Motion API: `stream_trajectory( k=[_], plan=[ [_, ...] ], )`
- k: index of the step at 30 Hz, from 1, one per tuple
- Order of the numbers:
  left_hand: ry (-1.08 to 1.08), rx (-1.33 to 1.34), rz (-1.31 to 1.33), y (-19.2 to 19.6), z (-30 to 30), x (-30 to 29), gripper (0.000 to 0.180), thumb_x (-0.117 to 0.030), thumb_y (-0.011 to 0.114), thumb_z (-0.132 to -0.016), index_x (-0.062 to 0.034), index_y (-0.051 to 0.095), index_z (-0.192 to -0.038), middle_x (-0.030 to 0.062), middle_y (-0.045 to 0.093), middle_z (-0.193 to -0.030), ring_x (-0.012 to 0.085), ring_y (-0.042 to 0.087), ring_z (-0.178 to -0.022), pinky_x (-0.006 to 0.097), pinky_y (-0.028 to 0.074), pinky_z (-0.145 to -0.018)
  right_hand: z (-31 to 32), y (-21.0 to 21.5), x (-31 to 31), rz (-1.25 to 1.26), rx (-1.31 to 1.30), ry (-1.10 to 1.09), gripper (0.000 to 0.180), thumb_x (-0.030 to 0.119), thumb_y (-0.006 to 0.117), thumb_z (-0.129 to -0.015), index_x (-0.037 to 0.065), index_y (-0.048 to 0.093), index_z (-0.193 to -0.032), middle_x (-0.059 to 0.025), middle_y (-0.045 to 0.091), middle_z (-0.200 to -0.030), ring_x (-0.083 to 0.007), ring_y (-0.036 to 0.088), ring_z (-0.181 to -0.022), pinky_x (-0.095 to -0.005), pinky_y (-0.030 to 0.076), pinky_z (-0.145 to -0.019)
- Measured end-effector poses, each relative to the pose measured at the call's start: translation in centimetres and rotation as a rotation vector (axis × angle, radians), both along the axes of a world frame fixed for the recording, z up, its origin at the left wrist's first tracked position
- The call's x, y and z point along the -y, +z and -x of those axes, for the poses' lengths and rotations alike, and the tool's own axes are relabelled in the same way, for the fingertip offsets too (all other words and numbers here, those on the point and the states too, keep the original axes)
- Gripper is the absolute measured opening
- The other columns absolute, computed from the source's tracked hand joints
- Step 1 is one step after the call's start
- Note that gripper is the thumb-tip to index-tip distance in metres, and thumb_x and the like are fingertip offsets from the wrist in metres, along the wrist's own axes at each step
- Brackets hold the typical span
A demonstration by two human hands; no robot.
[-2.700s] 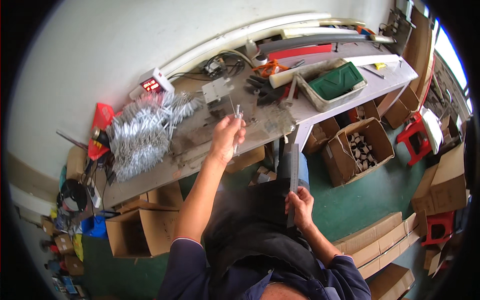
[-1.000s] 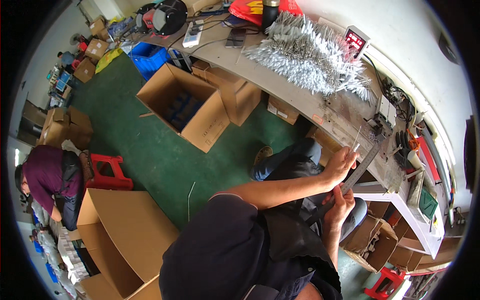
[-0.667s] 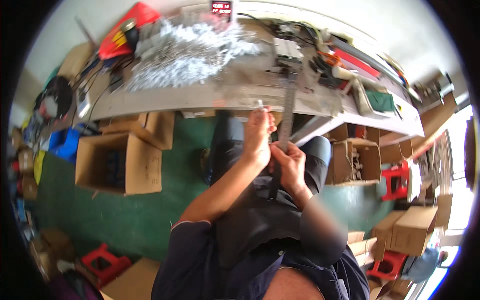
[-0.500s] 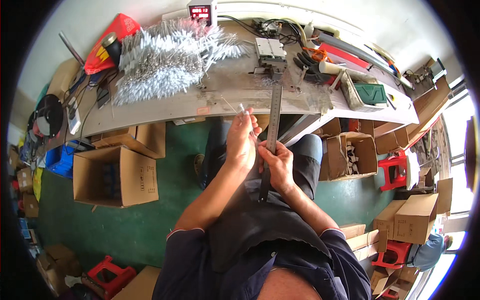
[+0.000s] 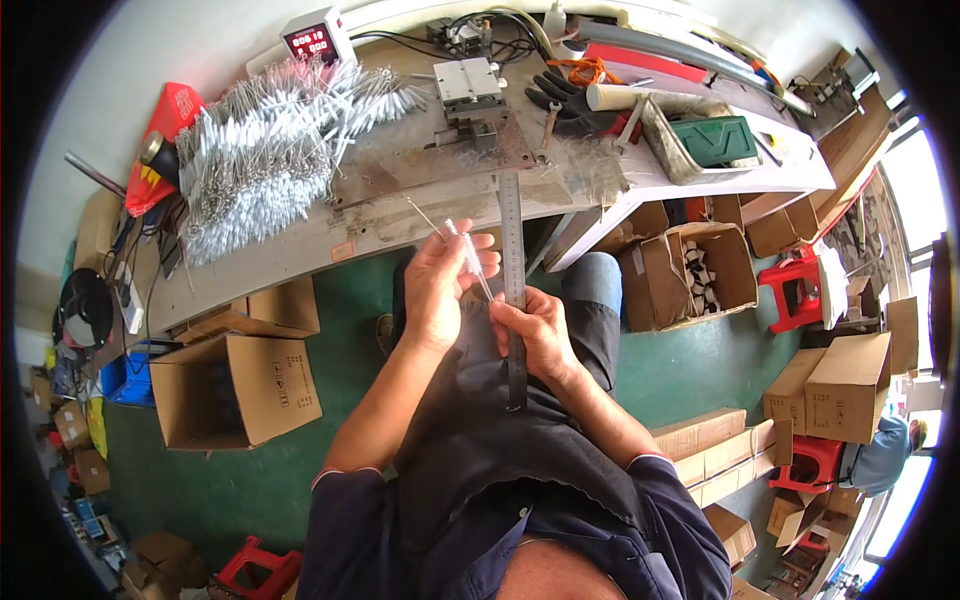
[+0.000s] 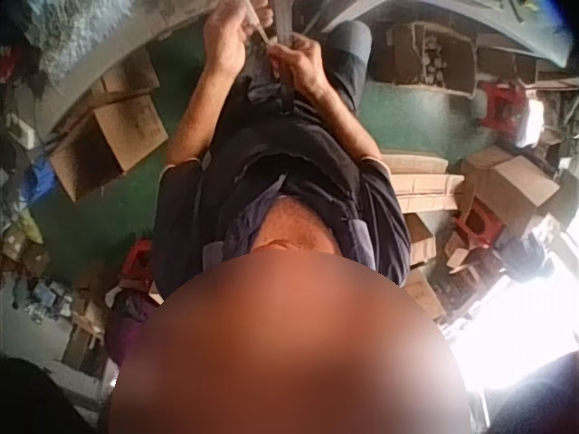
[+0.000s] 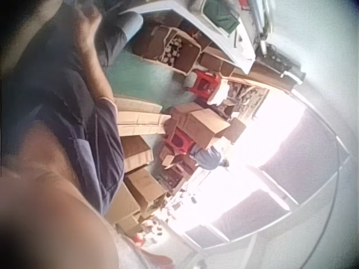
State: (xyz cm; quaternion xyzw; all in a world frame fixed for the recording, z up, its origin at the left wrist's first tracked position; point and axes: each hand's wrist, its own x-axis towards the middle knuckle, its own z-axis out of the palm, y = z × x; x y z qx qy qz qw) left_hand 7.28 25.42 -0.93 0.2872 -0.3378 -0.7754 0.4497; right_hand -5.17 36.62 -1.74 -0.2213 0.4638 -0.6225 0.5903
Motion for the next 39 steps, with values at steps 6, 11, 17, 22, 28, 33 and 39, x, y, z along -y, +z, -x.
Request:
stream_trajectory(
  k=[6,11,17,22,28,33,39],
  plan=[
    [0.065,0.041,0.04,0.1,-1.8,2.0,0.028,-0.022,0.059,-0.107,-0.002,0.063,-0.126,0.0172,0.072,-0.116,0.0276,0.073,-0.1,0.042,0.062,-0.088,0.8,0.0,0.1,0.008,0.045,0.023,0.016,0.011,0.073,-0.095,-0.002,0.065,-0.097,-0.0059,0.063,-0.08,-0.0134,0.059,-0.06,-0.0281,0.047,-0.049],
    [-0.072,0.192,0.006,0.9,-1.8,1.2,0.03,-0.022,0.059,-0.107,0.0011,0.063,-0.126,0.0187,0.07,-0.123,0.0297,0.072,-0.107,0.042,0.061,-0.091,1.4,-1.0,1.2,0.025,-0.031,-0.041,0.015,0.01,0.073,-0.095,-0.002,0.066,-0.097,-0.0047,0.064,-0.08,-0.011,0.058,-0.059,-0.0273,0.048,-0.05],
    [-0.096,0.221,-0.017,0.7,0.2,-0.1,0.031,-0.022,0.058,-0.108,0.0023,0.063,-0.126,0.0204,0.07,-0.124,0.0297,0.071,-0.11,0.04,0.059,-0.095,1.1,-1.6,1.9,0.01,-0.054,-0.027,0.014,0.01,0.074,-0.095,-0.001,0.067,-0.097,-0.0012,0.063,-0.073,-0.0083,0.057,-0.058,-0.0255,0.047,-0.048],
    [-0.056,0.232,-0.006,-0.2,1.1,-0.5,0.03,-0.018,0.066,-0.103,0.0026,0.064,-0.125,0.0157,0.074,-0.116,0.0199,0.072,-0.099,0.032,0.059,-0.088,1.2,-1.6,1.8,-0.026,-0.039,-0.013,0.014,0.011,0.075,-0.094,-0.001,0.067,-0.093,-0.0013,0.062,-0.072,-0.0088,0.057,-0.055,-0.0261,0.047,-0.047],
    [0.042,0.383,0.109,-1.5,0.7,-0.9,0.024,-0.013,0.067,-0.102,-0.0001,0.066,-0.122,0.0088,0.073,-0.099,0.0149,0.069,-0.083,0.03,0.059,-0.077,0.6,-2.3,1.3,-0.034,-0.057,0.017,0.017,0.014,0.075,-0.093,0.0,0.065,-0.091,-0.0025,0.063,-0.072,-0.0102,0.058,-0.056,-0.0274,0.047,-0.047],
    [0.124,0.282,0.017,-0.4,0.7,-1.0,0.021,-0.019,0.062,-0.106,-0.0022,0.063,-0.119,0.0055,0.067,-0.094,0.0161,0.069,-0.075,0.033,0.062,-0.069,1.3,-1.4,1.1,-0.044,-0.053,-0.025,0.025,0.022,0.068,-0.101,-0.003,0.066,-0.097,-0.0052,0.064,-0.075,-0.0107,0.058,-0.059,-0.0275,0.048,-0.051],
    [0.038,0.536,0.36,-0.1,0.6,2.2,0.019,-0.013,0.054,-0.108,-0.0005,0.063,-0.118,0.004,0.066,-0.09,0.0107,0.063,-0.068,0.027,0.057,-0.062,10.6,1.3,-0.8,-0.073,-0.51,-0.217,0.03,0.021,0.061,-0.106,-0.002,0.062,-0.125,-0.0044,0.064,-0.085,-0.0085,0.058,-0.061,-0.0249,0.046,-0.05]
  ],
)
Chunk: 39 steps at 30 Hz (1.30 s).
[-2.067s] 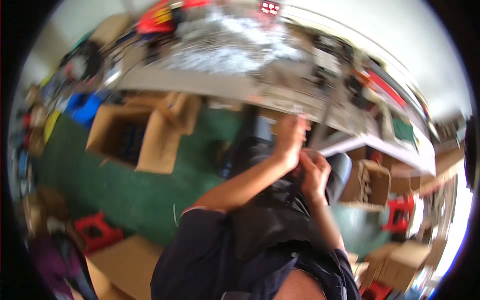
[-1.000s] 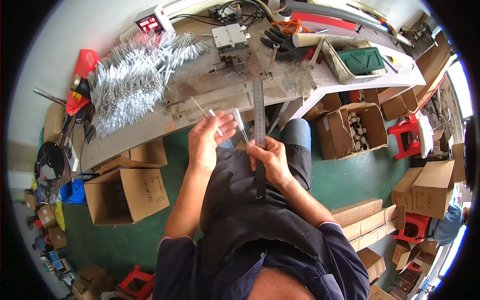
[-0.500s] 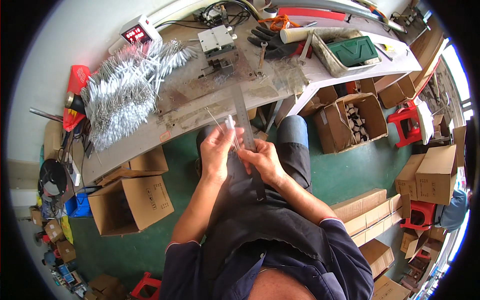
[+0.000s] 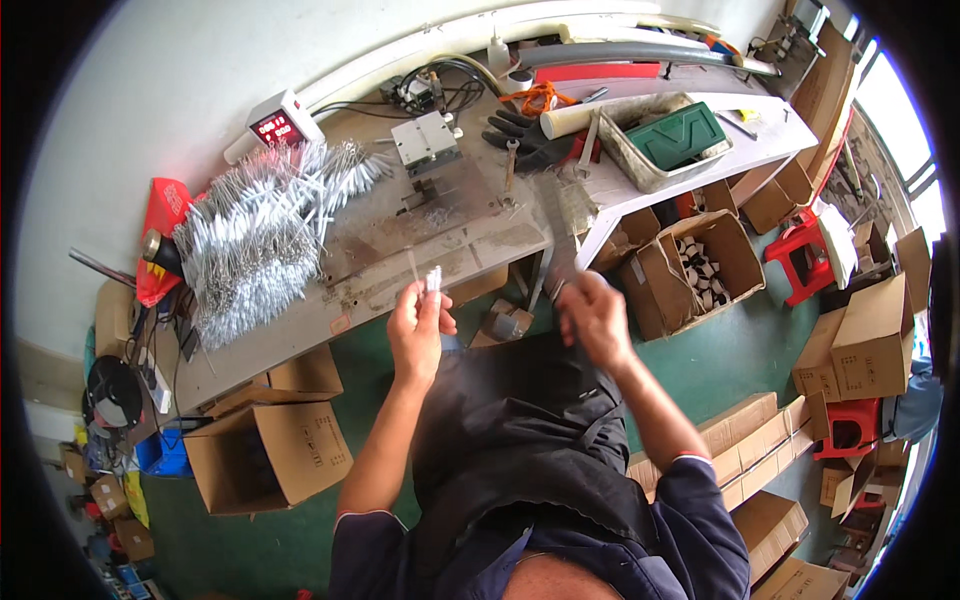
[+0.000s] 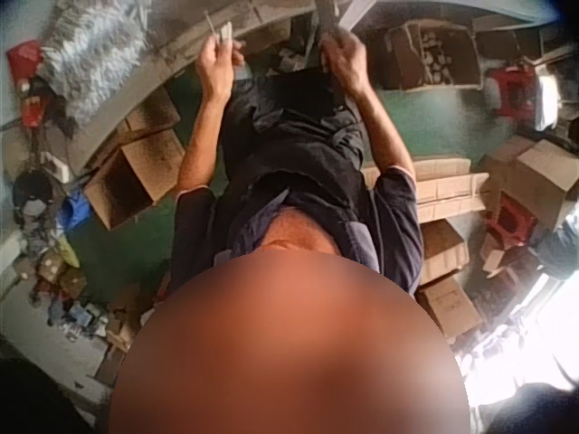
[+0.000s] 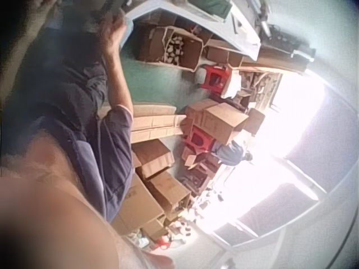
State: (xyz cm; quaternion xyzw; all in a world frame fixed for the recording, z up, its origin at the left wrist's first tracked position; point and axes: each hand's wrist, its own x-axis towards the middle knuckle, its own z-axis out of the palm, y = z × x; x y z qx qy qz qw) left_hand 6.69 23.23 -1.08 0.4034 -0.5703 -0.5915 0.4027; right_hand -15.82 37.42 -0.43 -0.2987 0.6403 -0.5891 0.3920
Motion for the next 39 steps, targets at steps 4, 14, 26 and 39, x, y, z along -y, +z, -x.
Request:
stream_trajectory(
  k=[4,14,26,39],
  plan=[
    [-0.116,0.411,0.461,1.2,4.0,3.2,0.021,-0.015,0.057,-0.105,-0.0014,0.066,-0.119,0.0032,0.069,-0.089,0.0078,0.061,-0.067,0.028,0.053,-0.059,9.2,4.0,0.2,0.034,-0.699,-0.188,0.045,0.012,0.07,-0.093,-0.001,0.059,-0.135,-0.0187,0.071,-0.086,-0.0234,0.069,-0.067,-0.0356,0.054,-0.062],
    [-0.078,0.564,0.88,2.5,22.1,9.5,0.025,-0.013,0.058,-0.101,-0.0027,0.066,-0.121,0.0191,0.072,-0.108,0.0403,0.068,-0.103,0.05,0.052,-0.089,30.0,9.5,9.3,-0.166,-1.187,-0.133,0.039,0.021,0.072,-0.09,0.014,0.068,-0.129,-0.024,0.074,-0.099,-0.0414,0.071,-0.098,-0.0479,0.056,-0.086],
    [-0.03,0.542,0.849,2.9,25.6,11.6,0.034,-0.015,0.067,-0.096,-0.0045,0.064,-0.127,0.019,0.069,-0.117,0.0405,0.064,-0.113,0.047,0.051,-0.095,31.7,8.0,15.4,-0.111,-1.502,-0.155,0.029,0.026,0.074,-0.09,0.011,0.074,-0.115,-0.0154,0.073,-0.107,-0.0375,0.07,-0.1,-0.0464,0.055,-0.089],
    [-0.172,0.722,0.98,1.7,26.9,8.3,0.034,-0.032,0.072,-0.092,-0.0035,0.068,-0.109,0.0162,0.069,-0.103,0.0349,0.069,-0.098,0.047,0.056,-0.084,14.9,13.6,6.2,0.578,-0.599,-0.317,0.015,0.007,0.072,-0.094,0.0,0.075,-0.107,-0.0055,0.074,-0.079,-0.0099,0.07,-0.075,-0.0249,0.055,-0.07]
  ],
)
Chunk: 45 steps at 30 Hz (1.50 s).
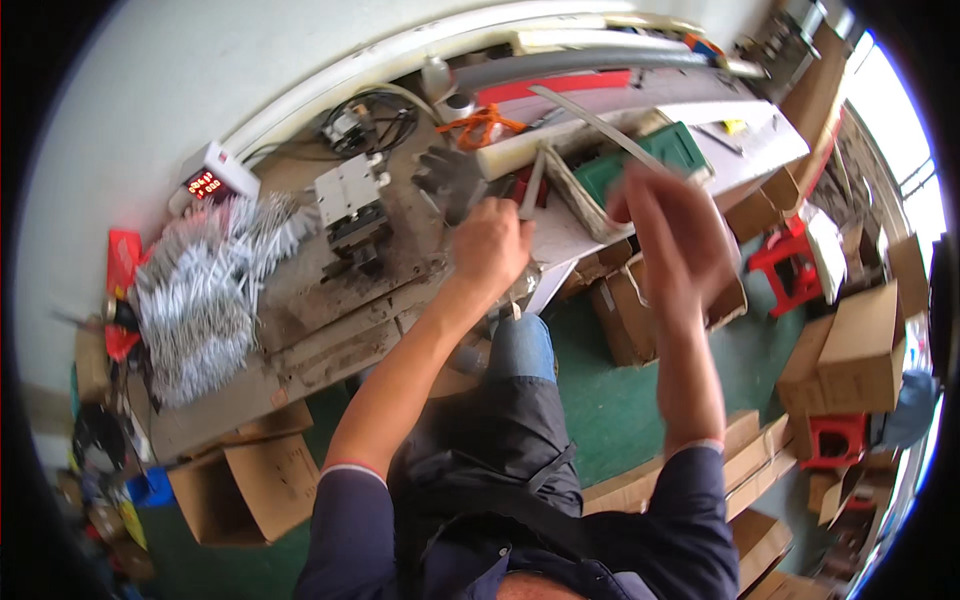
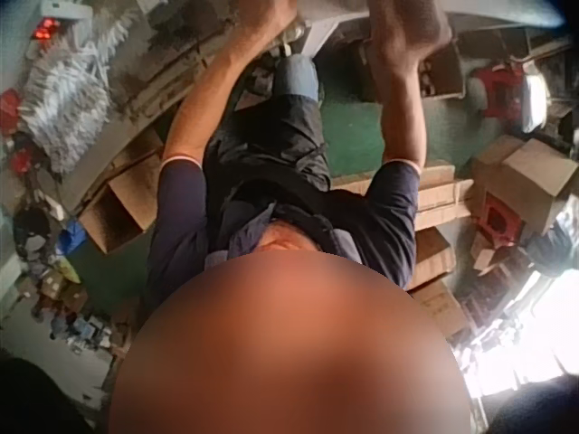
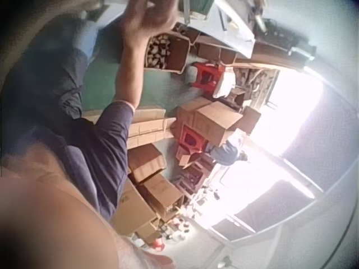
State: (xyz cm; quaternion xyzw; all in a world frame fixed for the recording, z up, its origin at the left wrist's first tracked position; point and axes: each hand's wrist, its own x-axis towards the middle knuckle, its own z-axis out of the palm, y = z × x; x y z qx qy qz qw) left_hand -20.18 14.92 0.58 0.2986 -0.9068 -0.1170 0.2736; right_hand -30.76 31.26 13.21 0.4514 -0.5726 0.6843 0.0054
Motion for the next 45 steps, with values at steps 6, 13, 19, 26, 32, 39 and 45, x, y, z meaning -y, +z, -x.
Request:
stream_trajectory(
  k=[6,13,19,26,32,39,45],
  plan=[
    [0.056,0.01,-0.213,0.6,1.9,-1.0,0.031,-0.027,0.074,-0.089,-0.0006,0.069,-0.105,0.0208,0.073,-0.099,0.0396,0.073,-0.092,0.048,0.057,-0.083,-9.1,4.0,-8.2,0.437,-0.018,1.08,0.024,0.019,0.061,-0.101,-0.002,0.069,-0.09,-0.0179,0.069,-0.071,-0.0301,0.068,-0.057,-0.0394,0.056,-0.05],
    [0.037,-0.334,-0.969,0.8,0.0,0.1,0.021,-0.016,0.077,-0.089,0.0026,0.071,-0.099,0.0108,0.072,-0.081,0.0178,0.067,-0.064,0.034,0.051,-0.051,-13.4,6.0,-9.6,0.482,0.096,1.292,0.025,0.009,0.065,-0.1,0.005,0.069,-0.125,-0.0183,0.071,-0.084,-0.0263,0.066,-0.062,-0.0361,0.055,-0.051],
    [-0.147,-0.669,-1.221,2.5,-7.3,-4.7,0.012,-0.01,0.071,-0.097,0.0013,0.067,-0.096,-0.0001,0.06,-0.072,0.0065,0.055,-0.055,0.025,0.043,-0.045,-14.8,6.5,-12.2,0.514,0.133,1.425,0.024,0.01,0.065,-0.101,0.004,0.07,-0.123,-0.0194,0.07,-0.082,-0.0266,0.065,-0.059,-0.0344,0.052,-0.048],
    [-0.224,-0.64,-1.224,3.0,-16.3,-9.2,0.014,-0.012,0.069,-0.1,0.0001,0.067,-0.107,-0.0002,0.062,-0.078,0.0054,0.055,-0.062,0.023,0.046,-0.053,-15.7,3.4,-13.1,0.545,-0.023,1.145,0.008,0.001,0.063,-0.09,0.001,0.063,-0.082,-0.0147,0.068,-0.071,-0.0272,0.064,-0.055,-0.035,0.053,-0.049],
    [-0.216,-0.587,-1.219,3.4,-20.5,-10.7,0.015,-0.011,0.072,-0.099,0.0005,0.068,-0.109,0.0006,0.064,-0.084,0.0053,0.057,-0.065,0.022,0.048,-0.057,-12.3,-4.9,-4.9,-0.319,0.489,0.456,0.025,0.013,0.074,-0.095,-0.004,0.07,-0.113,-0.0044,0.068,-0.082,-0.009,0.06,-0.063,-0.0235,0.047,-0.055],
    [-0.241,-0.566,-1.17,2.7,-21.5,-7.9,0.013,-0.01,0.073,-0.097,-0.001,0.07,-0.106,-0.0008,0.066,-0.081,0.0042,0.056,-0.065,0.022,0.046,-0.057,-12.4,-6.7,1.1,-0.42,0.452,0.632,0.02,0.018,0.071,-0.1,-0.002,0.072,-0.105,0.001,0.062,-0.069,-0.0048,0.055,-0.057,-0.0231,0.041,-0.049],
    [-0.202,-0.565,-1.189,1.8,-21.2,-4.2,0.013,-0.012,0.075,-0.096,-0.001,0.071,-0.102,-0.0011,0.066,-0.078,0.0046,0.057,-0.064,0.022,0.046,-0.058,-12.1,-5.3,5.6,-0.549,0.433,0.661,0.02,0.014,0.069,-0.1,-0.004,0.072,-0.108,-0.0019,0.065,-0.075,-0.0077,0.059,-0.061,-0.0236,0.047,-0.053]
  ],
)
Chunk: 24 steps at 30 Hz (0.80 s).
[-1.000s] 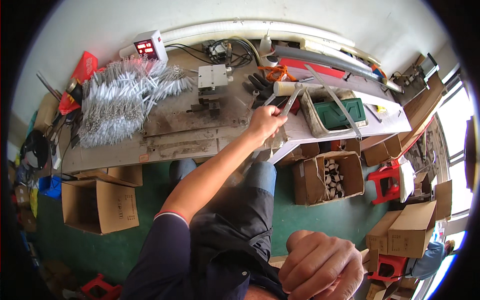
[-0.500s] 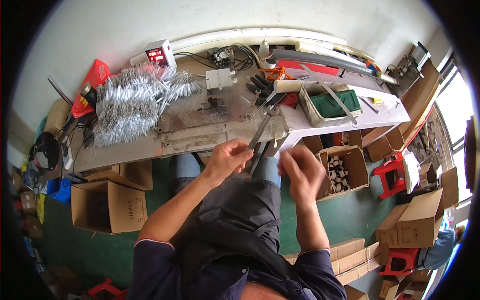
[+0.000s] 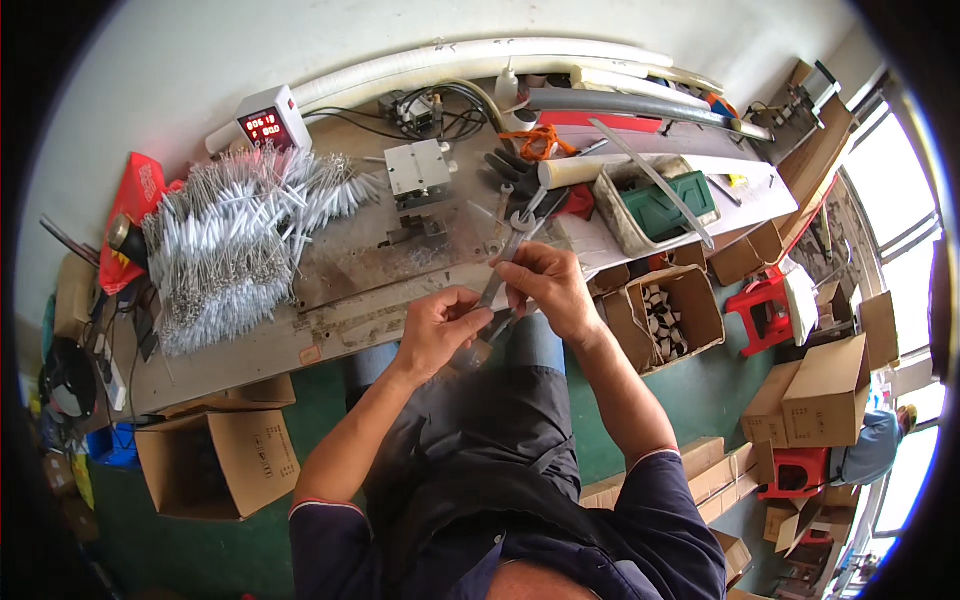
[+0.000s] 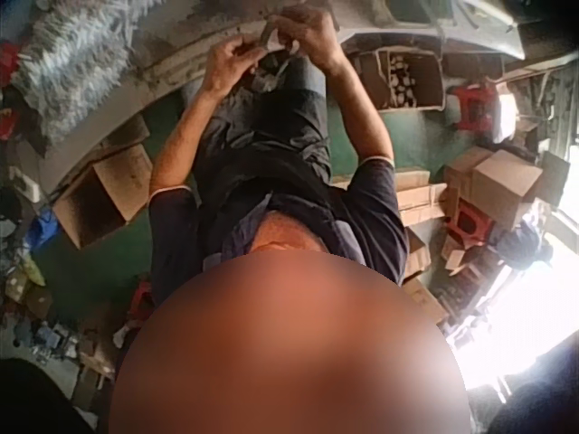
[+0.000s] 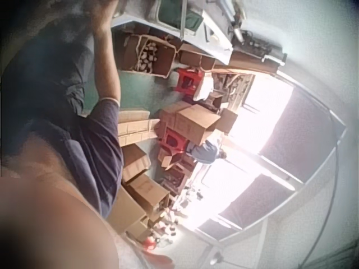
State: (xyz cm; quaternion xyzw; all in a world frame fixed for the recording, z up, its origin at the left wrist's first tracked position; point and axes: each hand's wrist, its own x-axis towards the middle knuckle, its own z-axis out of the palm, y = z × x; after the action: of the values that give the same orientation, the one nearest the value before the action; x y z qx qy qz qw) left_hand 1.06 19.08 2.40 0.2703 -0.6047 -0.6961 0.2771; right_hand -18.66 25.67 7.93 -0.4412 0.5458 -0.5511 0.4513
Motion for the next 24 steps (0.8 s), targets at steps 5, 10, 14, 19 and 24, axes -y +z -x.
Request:
stream_trajectory(
  k=[5,10,14,19,24],
  plan=[
    [0.065,-0.004,0.073,0.3,0.5,3.7,0.014,-0.011,0.071,-0.099,0.001,0.07,-0.106,0.0007,0.067,-0.083,0.0051,0.059,-0.064,0.022,0.048,-0.056,1.0,0.6,3.8,0.015,0.025,-0.019,0.018,0.012,0.069,-0.099,-0.005,0.07,-0.101,-0.0066,0.068,-0.075,-0.0117,0.064,-0.061,-0.0256,0.05,-0.054],
    [0.567,-0.121,0.219,2.5,0.3,12.9,0.021,-0.021,0.067,-0.104,-0.0012,0.072,-0.108,0.0001,0.068,-0.088,0.0047,0.059,-0.066,0.021,0.046,-0.056,1.8,3.1,9.8,0.135,-0.005,-0.224,0.023,0.015,0.062,-0.102,-0.008,0.068,-0.105,-0.0146,0.074,-0.093,-0.0184,0.072,-0.074,-0.0303,0.061,-0.068],
    [0.773,-0.176,0.426,0.6,0.7,19.5,0.022,-0.023,0.069,-0.103,-0.0007,0.07,-0.104,-0.0021,0.065,-0.084,0.0051,0.057,-0.066,0.024,0.048,-0.059,1.4,2.8,14.8,0.239,-0.053,-0.172,0.02,0.011,0.059,-0.104,-0.007,0.067,-0.107,-0.0155,0.074,-0.103,-0.0189,0.074,-0.081,-0.0315,0.062,-0.073],
    [0.857,-0.004,0.82,-2.7,0.9,20.6,0.012,-0.014,0.072,-0.099,-0.0019,0.071,-0.1,0.0045,0.066,-0.08,0.0112,0.058,-0.063,0.027,0.049,-0.059,2.0,0.9,17.8,0.139,-0.31,-0.02,0.014,0.002,0.058,-0.103,-0.008,0.066,-0.107,-0.0148,0.074,-0.104,-0.0171,0.073,-0.085,-0.0304,0.062,-0.076],
    [0.773,-0.001,0.976,-2.2,0.8,20.6,0.008,-0.007,0.074,-0.096,-0.0002,0.073,-0.098,0.0061,0.068,-0.083,0.011,0.057,-0.065,0.025,0.047,-0.059,1.7,0.2,19.1,0.102,-0.338,0.068,0.013,0.002,0.059,-0.103,-0.008,0.066,-0.107,-0.0139,0.074,-0.104,-0.0164,0.073,-0.086,-0.0301,0.062,-0.076]
  ],
)
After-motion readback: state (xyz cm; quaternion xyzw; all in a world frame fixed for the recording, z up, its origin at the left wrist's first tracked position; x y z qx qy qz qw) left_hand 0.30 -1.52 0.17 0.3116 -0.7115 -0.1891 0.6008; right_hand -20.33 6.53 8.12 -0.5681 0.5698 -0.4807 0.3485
